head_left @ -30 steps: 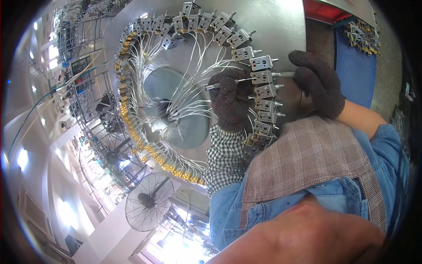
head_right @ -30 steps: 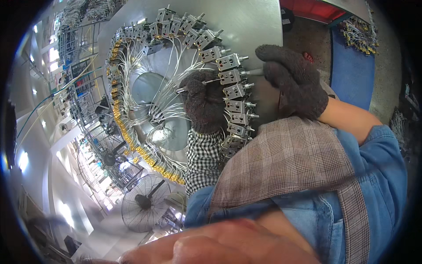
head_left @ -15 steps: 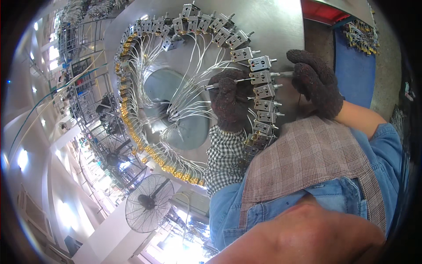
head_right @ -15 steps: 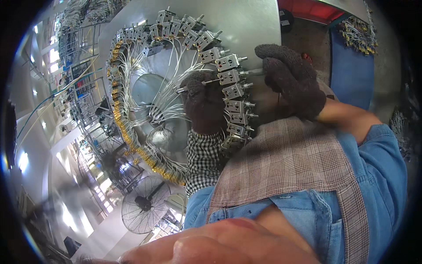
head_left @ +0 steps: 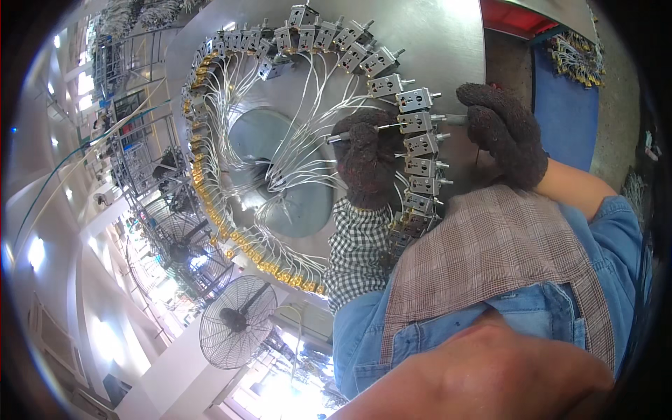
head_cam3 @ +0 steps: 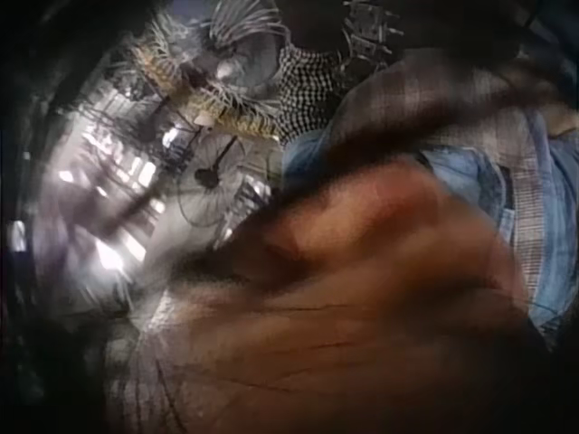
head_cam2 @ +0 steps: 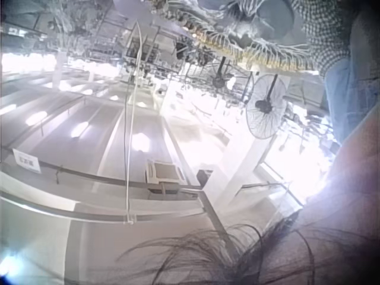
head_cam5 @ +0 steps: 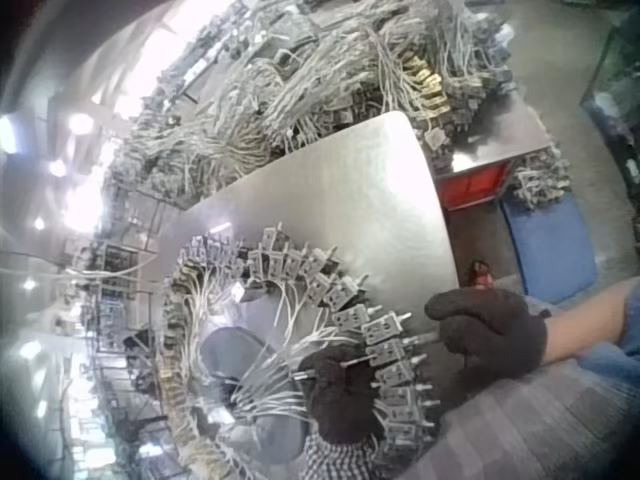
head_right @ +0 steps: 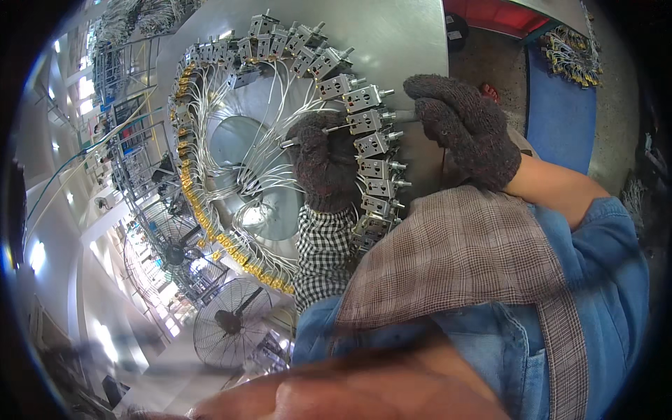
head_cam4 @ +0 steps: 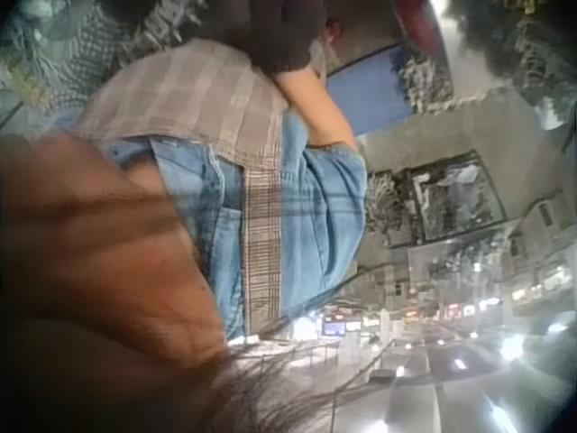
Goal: Connecting wires and components to the frame of a large circular motor stator.
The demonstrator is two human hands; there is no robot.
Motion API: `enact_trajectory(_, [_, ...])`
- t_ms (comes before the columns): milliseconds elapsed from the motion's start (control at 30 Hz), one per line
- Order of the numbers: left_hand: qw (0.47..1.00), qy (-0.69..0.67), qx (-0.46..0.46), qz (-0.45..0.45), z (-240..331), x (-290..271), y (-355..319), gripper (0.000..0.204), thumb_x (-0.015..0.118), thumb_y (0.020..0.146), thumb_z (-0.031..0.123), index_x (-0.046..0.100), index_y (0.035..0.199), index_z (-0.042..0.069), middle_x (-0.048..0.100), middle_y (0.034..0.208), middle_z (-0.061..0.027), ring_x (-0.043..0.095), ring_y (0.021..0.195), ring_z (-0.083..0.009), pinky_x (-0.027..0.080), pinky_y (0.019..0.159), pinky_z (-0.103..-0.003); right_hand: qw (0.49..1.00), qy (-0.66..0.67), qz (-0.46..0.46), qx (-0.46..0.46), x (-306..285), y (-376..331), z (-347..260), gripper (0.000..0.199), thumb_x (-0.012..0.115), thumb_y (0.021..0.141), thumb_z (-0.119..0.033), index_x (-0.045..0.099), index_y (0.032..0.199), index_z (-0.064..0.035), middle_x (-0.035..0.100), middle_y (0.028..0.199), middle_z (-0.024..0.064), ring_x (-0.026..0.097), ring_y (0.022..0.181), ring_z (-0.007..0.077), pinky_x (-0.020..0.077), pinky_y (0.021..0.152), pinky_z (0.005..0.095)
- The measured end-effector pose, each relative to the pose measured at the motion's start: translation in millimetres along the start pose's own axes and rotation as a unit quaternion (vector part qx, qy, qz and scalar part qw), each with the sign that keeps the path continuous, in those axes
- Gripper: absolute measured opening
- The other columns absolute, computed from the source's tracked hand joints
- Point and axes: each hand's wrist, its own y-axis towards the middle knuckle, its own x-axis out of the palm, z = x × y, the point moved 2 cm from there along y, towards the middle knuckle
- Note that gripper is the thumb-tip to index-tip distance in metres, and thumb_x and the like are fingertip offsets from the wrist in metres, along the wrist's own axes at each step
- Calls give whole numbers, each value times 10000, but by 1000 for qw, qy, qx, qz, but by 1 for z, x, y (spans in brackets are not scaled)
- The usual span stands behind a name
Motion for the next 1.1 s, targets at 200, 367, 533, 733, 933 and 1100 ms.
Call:
enact_trajectory(200, [1000,5,-7,12,0,-2,-2,270,577,859,193,528,981,-43,610,889,-184,638,755,-268,555,623,-330,995,86,2,54,3,-4,16,283,515,913,-161,546,1155,-18,568,905,75,509,622,82,443,558,232])
enact_trajectory(367, [998,65,18,9,3,4,0,267,566,851,180,523,980,-50,604,891,-190,633,771,-271,553,646,-349,1000,-3,-10,29,-1,-4,9,229,526,859,-25,531,1087,2,567,1071,148,555,675,127,495,594,263])
enact_trajectory(533, [996,-80,-25,8,4,9,-1,269,553,853,182,522,975,-55,601,897,-191,628,794,-286,552,684,-374,988,-63,14,-141,0,-4,18,290,535,833,8,508,1121,-9,540,1137,187,591,829,204,521,667,292])
enact_trajectory(733, [996,-81,-18,-31,1,4,1,248,542,861,175,521,971,-47,601,910,-187,628,807,-289,554,689,-381,991,-70,56,-98,3,-2,12,383,493,892,-124,464,1262,-28,587,991,120,525,713,110,454,631,260])
enact_trajectory(933, [998,-55,-11,17,2,6,-2,216,545,856,154,524,948,-39,602,907,-186,630,806,-291,557,693,-386,999,14,46,-16,0,0,-1,355,538,891,-102,486,1229,-6,597,989,101,590,842,164,493,749,286])
enact_trajectory(1100, [999,40,-7,22,2,2,-2,201,546,867,141,521,968,-31,602,902,-179,632,795,-285,560,678,-377,999,14,27,-38,0,0,4,334,534,908,-161,514,1206,-12,555,892,48,528,721,99,458,631,241])
